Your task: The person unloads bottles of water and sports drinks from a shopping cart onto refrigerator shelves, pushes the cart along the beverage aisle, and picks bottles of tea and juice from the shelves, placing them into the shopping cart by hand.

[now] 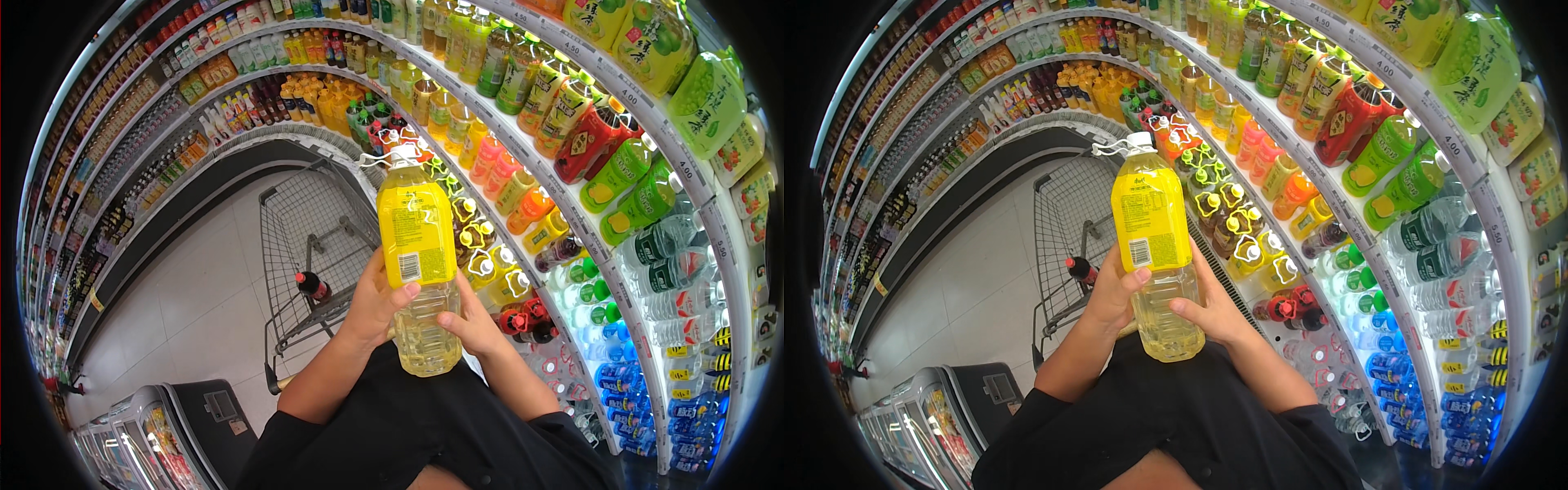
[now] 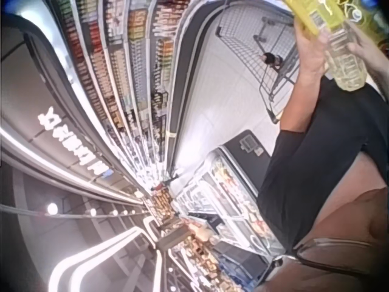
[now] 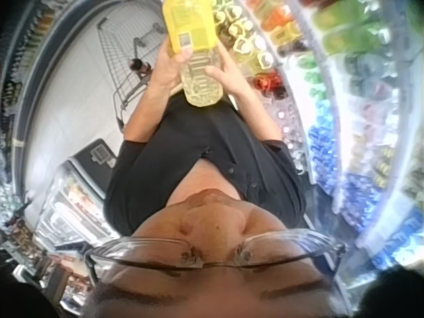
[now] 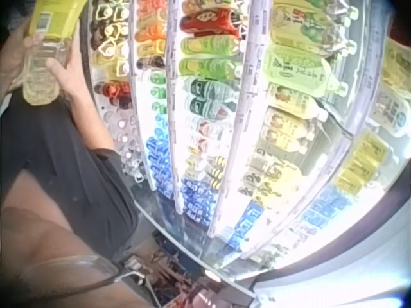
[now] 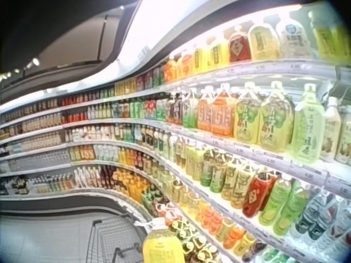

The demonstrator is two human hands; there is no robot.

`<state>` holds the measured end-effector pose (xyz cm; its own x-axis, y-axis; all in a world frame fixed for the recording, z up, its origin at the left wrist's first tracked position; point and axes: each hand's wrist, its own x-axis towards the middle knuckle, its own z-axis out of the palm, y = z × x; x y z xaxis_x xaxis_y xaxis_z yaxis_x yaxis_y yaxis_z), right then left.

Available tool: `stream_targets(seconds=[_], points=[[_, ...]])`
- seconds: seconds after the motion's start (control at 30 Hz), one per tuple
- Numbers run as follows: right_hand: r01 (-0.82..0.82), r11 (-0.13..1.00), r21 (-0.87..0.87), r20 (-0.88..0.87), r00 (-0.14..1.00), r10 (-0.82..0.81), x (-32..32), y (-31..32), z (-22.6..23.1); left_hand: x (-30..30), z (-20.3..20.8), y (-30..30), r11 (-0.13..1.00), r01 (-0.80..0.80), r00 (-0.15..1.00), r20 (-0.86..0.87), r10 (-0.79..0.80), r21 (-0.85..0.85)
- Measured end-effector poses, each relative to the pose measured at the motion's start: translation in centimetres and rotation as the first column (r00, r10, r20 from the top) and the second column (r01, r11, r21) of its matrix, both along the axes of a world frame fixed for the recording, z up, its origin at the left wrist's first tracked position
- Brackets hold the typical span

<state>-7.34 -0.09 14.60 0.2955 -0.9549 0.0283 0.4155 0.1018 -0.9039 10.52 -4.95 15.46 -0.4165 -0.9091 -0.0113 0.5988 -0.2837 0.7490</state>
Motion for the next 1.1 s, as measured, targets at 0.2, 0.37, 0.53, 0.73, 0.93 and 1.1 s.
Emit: stream_targets(seconds=[0.2,0.37,0.53,0.73,0.93,1.1], points=[[-0.023,1.0,-0.02,-0.104,0.994,0.02,-0.5,0.0,-1.2,0.2,-0.5,-0.1,1.0,0.015,0.999,0.036,-0.015,-0.005],[0.038,0.997,-0.063,-0.113,0.993,-0.045,-0.2,0.3,-1.1,0.3,-0.6,-0.1,0.998,0.05,0.997,0.055,-0.048,-0.025],[0.115,0.99,-0.085,-0.091,0.988,-0.123,0.2,0.4,-0.7,0.0,-0.1,0.0,0.998,0.036,0.997,0.07,-0.033,-0.054],[0.259,0.947,-0.191,-0.247,0.921,-0.302,0.4,0.6,-1.1,-0.1,-0.8,0.7,0.967,-0.086,0.96,0.239,0.145,-0.239],[0.259,0.857,-0.447,-0.584,0.641,-0.498,1.7,1.5,0.2,-1.1,-1.1,1.5,0.946,-0.088,0.961,0.223,0.162,-0.311],[0.1,0.817,-0.568,-0.664,0.531,-0.527,1.4,2.6,1.3,0.2,-2.3,0.4,0.986,-0.104,0.977,0.171,0.126,-0.13]])
